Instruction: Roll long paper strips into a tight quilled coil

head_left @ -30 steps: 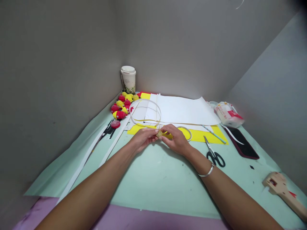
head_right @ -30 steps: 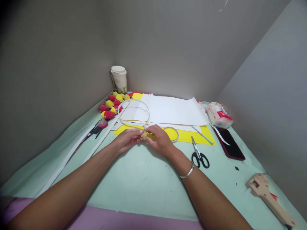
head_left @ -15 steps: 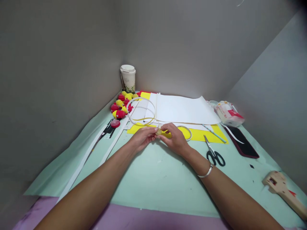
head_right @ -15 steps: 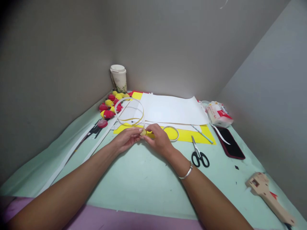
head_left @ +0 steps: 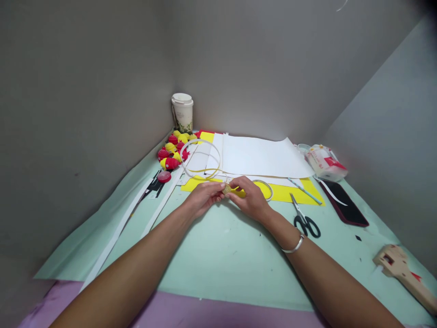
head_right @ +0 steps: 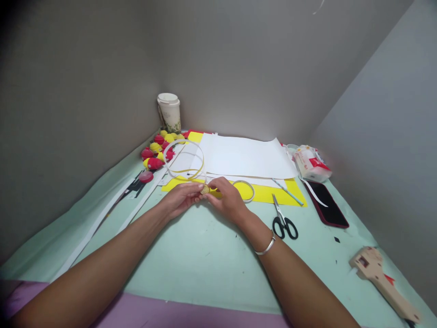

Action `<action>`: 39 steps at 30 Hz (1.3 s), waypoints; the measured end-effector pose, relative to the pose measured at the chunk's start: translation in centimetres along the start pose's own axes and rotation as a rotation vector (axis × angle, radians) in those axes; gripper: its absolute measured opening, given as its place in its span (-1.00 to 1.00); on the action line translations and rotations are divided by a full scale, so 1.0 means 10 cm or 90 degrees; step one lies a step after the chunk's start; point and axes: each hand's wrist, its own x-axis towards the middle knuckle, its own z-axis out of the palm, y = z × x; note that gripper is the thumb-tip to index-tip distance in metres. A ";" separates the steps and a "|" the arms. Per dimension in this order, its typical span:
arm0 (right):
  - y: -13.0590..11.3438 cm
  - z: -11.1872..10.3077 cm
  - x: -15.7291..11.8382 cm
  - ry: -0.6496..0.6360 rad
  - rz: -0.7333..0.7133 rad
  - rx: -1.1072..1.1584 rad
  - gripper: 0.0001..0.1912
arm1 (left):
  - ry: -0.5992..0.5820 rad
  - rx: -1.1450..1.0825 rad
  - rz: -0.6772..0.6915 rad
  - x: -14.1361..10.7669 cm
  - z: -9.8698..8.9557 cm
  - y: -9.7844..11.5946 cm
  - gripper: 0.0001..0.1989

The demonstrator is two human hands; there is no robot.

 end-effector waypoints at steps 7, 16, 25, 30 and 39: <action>0.02 0.00 0.00 -0.009 -0.008 -0.006 -0.87 | -0.009 0.012 0.001 0.00 0.00 0.00 -0.81; 0.03 0.00 -0.01 -0.010 -0.008 0.001 -0.87 | -0.018 0.017 0.007 0.00 0.00 -0.01 -0.82; 0.02 0.00 -0.01 -0.018 -0.008 0.001 -0.87 | -0.012 0.024 0.010 0.01 0.00 -0.01 -0.83; 0.03 0.00 -0.01 -0.030 -0.010 0.002 -0.85 | -0.015 0.026 0.012 0.01 -0.01 -0.02 -0.83; 0.04 0.00 -0.02 -0.033 -0.011 0.005 -0.84 | -0.023 0.034 0.019 0.00 0.00 -0.02 -0.83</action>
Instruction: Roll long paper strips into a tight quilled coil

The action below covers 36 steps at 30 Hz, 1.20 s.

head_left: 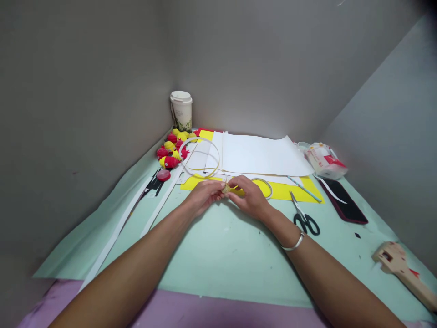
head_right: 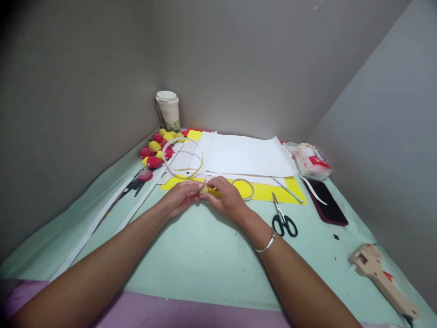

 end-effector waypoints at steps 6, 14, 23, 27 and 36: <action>-0.01 -0.01 0.00 0.000 -0.006 0.001 -0.84 | 0.003 0.014 -0.003 0.00 -0.01 -0.01 -0.84; -0.03 0.02 0.01 0.020 0.011 0.002 -0.79 | 0.030 -0.059 -0.011 0.02 -0.02 -0.02 -0.84; -0.03 0.06 0.02 0.039 0.017 0.002 -0.81 | 0.029 -0.046 -0.003 0.02 -0.01 0.00 -0.82; -0.03 0.05 0.03 0.032 0.017 0.013 -0.82 | 0.026 -0.040 -0.008 0.02 -0.01 0.00 -0.83; 0.00 0.06 0.02 0.028 0.007 0.055 -0.80 | 0.034 -0.042 -0.009 0.01 -0.01 0.01 -0.83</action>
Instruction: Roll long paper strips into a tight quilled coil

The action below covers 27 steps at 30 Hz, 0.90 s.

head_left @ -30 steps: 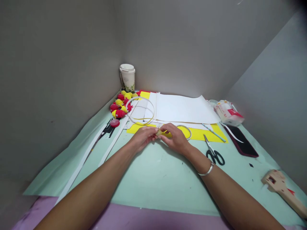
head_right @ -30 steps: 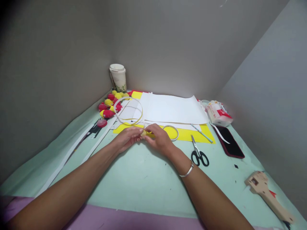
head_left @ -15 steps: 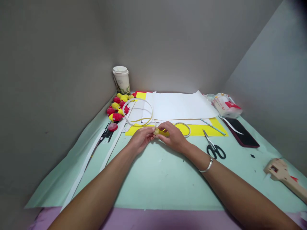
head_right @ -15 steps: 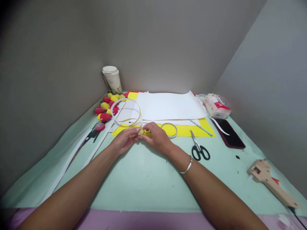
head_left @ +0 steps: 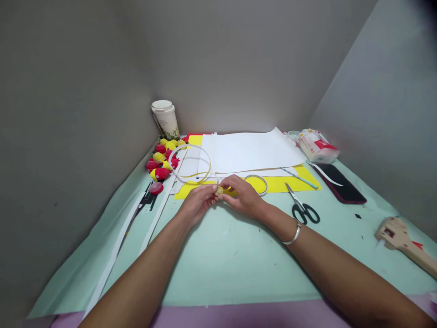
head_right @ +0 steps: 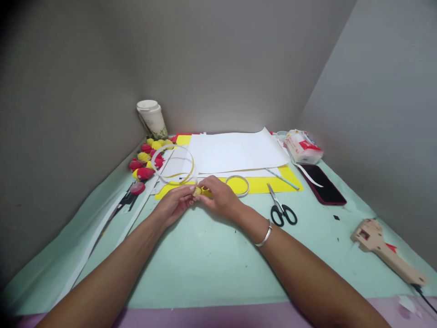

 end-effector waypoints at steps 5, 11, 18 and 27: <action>-0.01 0.00 0.00 -0.010 0.011 0.005 -0.80 | 0.006 0.000 0.003 -0.01 0.01 0.00 -0.83; -0.02 -0.01 0.00 -0.013 0.005 0.004 -0.80 | 0.011 0.003 -0.010 -0.01 0.01 0.01 -0.82; -0.02 0.02 -0.01 -0.010 0.027 -0.006 -0.74 | 0.023 -0.005 -0.001 -0.01 0.02 0.01 -0.82; 0.01 0.07 -0.01 0.018 0.044 -0.031 -0.79 | 0.027 -0.009 -0.001 -0.02 0.03 0.02 -0.83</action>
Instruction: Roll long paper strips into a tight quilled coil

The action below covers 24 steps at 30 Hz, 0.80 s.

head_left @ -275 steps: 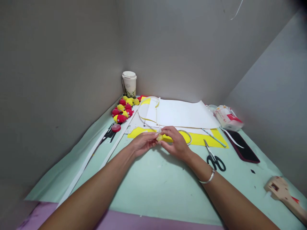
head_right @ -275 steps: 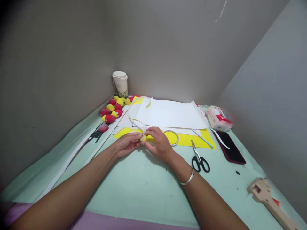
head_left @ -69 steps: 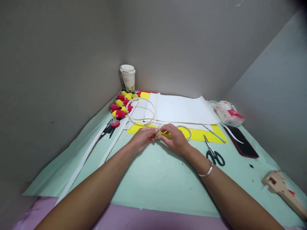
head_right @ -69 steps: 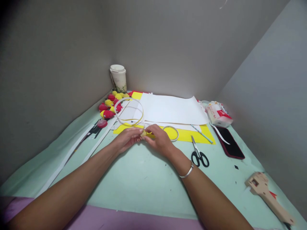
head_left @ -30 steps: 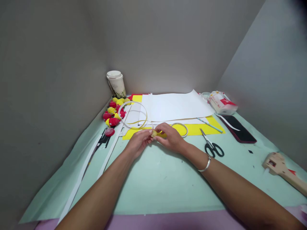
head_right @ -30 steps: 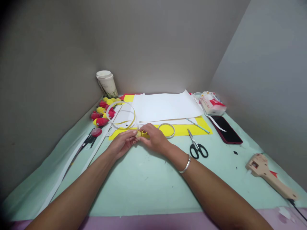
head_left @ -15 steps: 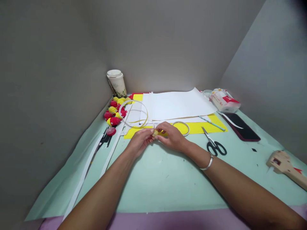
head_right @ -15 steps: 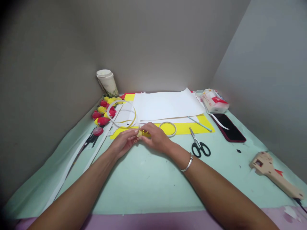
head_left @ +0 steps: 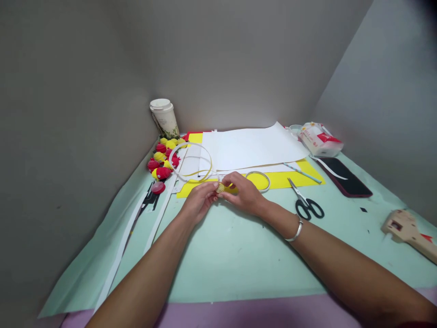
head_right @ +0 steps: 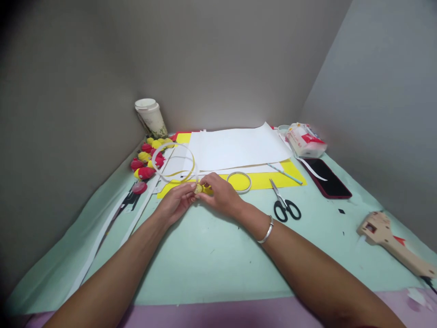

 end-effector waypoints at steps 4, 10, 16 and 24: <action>0.00 -0.02 0.00 0.001 -0.008 0.033 -0.81 | -0.006 0.000 -0.001 -0.01 0.01 0.00 -0.83; -0.01 -0.04 0.01 -0.003 -0.018 0.040 -0.81 | -0.024 0.017 0.010 0.00 -0.02 -0.02 -0.83; -0.02 -0.05 0.01 -0.011 -0.023 0.049 -0.83 | -0.019 0.015 0.011 0.00 -0.02 -0.02 -0.84; -0.03 -0.05 0.00 -0.021 -0.019 0.018 -0.80 | -0.004 0.000 0.000 0.00 -0.01 -0.01 -0.84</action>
